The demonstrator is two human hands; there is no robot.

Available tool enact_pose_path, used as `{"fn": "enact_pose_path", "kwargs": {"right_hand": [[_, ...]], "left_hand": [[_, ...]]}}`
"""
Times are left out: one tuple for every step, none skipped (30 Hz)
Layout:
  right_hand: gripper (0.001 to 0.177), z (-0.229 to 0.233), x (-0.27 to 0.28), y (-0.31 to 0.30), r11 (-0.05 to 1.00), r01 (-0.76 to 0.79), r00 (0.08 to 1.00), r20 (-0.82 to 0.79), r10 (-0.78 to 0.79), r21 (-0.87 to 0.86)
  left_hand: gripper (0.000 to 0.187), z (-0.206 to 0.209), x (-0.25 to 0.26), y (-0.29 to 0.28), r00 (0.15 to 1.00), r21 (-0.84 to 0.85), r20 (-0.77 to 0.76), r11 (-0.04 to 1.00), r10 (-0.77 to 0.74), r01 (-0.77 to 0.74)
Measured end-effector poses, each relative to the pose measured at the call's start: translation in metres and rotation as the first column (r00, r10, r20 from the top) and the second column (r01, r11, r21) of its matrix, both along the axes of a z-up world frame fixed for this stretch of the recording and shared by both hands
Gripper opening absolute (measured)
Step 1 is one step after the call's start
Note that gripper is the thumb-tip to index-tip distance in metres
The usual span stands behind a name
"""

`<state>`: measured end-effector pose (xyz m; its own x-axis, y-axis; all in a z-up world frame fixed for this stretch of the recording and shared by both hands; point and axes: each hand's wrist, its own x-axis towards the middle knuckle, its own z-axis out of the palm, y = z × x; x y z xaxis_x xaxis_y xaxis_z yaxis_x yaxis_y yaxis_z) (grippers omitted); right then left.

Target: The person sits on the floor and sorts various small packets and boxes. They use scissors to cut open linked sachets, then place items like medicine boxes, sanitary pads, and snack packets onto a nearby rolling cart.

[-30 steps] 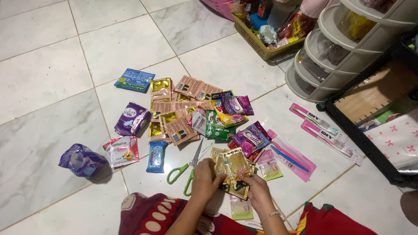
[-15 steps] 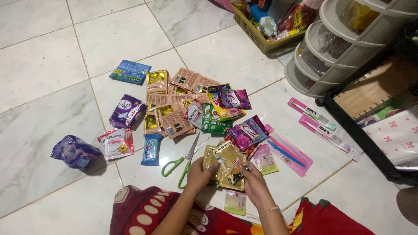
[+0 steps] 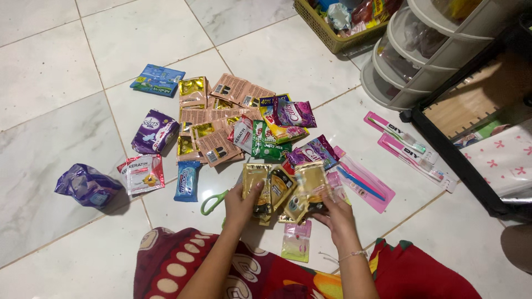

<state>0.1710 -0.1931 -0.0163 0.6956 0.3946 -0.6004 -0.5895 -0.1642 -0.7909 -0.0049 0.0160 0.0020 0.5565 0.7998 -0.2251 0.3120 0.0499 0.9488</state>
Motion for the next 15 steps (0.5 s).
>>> {"fn": "enact_pose_path", "kwargs": {"right_hand": [[0.043, -0.002, -0.001, 0.001, 0.993, -0.074, 0.997, 0.03, 0.077, -0.095], [0.044, -0.003, -0.002, 0.002, 0.971, -0.144, 0.986, 0.053, 0.157, -0.191], [0.045, -0.004, -0.006, 0.003, 0.973, -0.11, 0.988, 0.088, 0.13, -0.202], [0.045, -0.004, -0.009, 0.004, 0.974, -0.075, 0.987, 0.125, 0.103, -0.213], [0.046, -0.004, -0.011, 0.005, 0.974, -0.039, 0.984, 0.163, 0.076, -0.222], [0.048, -0.003, -0.013, 0.006, 0.961, -0.035, 0.972, 0.213, 0.097, -0.274], [0.052, -0.001, -0.015, 0.007, 0.946, -0.029, 0.958, 0.262, 0.119, -0.324], [0.056, 0.002, -0.016, 0.01, 0.928, -0.021, 0.94, 0.309, 0.145, -0.372], [0.063, 0.005, -0.018, 0.013, 0.953, -0.117, 0.934, 0.294, 0.201, -0.281], [0.07, 0.01, -0.019, 0.015, 0.96, -0.21, 0.924, 0.285, 0.257, -0.187], [0.078, 0.016, -0.02, 0.018, 0.95, -0.299, 0.908, 0.28, 0.312, -0.09], [0.078, 0.022, -0.021, 0.02, 0.941, -0.298, 0.89, 0.308, 0.335, -0.162], [0.078, 0.03, -0.023, 0.022, 0.927, -0.293, 0.872, 0.333, 0.359, -0.234], [0.078, 0.039, -0.026, 0.023, 0.91, -0.285, 0.852, 0.356, 0.385, -0.302], [0.076, 0.049, -0.03, 0.023, 0.838, -0.275, 0.783, 0.396, 0.48, -0.472]], "left_hand": [[0.043, -0.004, 0.0, 0.0, 0.998, 0.044, -0.062, 0.999, -0.01, 0.012], [0.044, -0.009, 0.001, -0.001, 0.992, 0.088, -0.124, 0.996, -0.016, 0.027], [0.045, -0.014, 0.001, -0.002, 0.982, 0.131, -0.185, 0.99, -0.02, 0.045], [0.045, -0.019, 0.002, -0.001, 0.984, 0.126, -0.175, 0.992, 0.006, 0.016], [0.046, -0.024, 0.003, -0.001, 0.986, 0.121, -0.165, 0.993, 0.033, -0.013], [0.046, -0.028, 0.004, -0.001, 0.986, 0.115, -0.157, 0.992, 0.059, -0.041], [0.047, -0.031, 0.004, -0.001, 0.987, 0.129, -0.155, 0.992, 0.033, -0.013], [0.049, -0.032, 0.003, 0.0, 0.988, 0.144, -0.153, 0.989, 0.008, 0.014], [0.05, -0.032, 0.003, 0.0, 0.988, 0.159, -0.152, 0.986, -0.016, 0.041], [0.052, -0.031, 0.004, -0.002, 0.988, 0.113, -0.143, 0.991, -0.06, 0.076], [0.055, -0.029, 0.005, -0.003, 0.986, 0.067, -0.132, 0.991, -0.102, 0.112], [0.058, -0.026, 0.007, -0.006, 0.982, 0.021, -0.119, 0.988, -0.146, 0.15], [0.059, -0.023, 0.009, -0.008, 0.977, -0.02, -0.148, 0.988, -0.154, 0.153], [0.061, -0.019, 0.012, -0.008, 0.971, -0.059, -0.178, 0.986, -0.162, 0.154], [0.063, -0.016, 0.014, -0.008, 0.963, -0.097, -0.207, 0.983, -0.171, 0.153]]}}
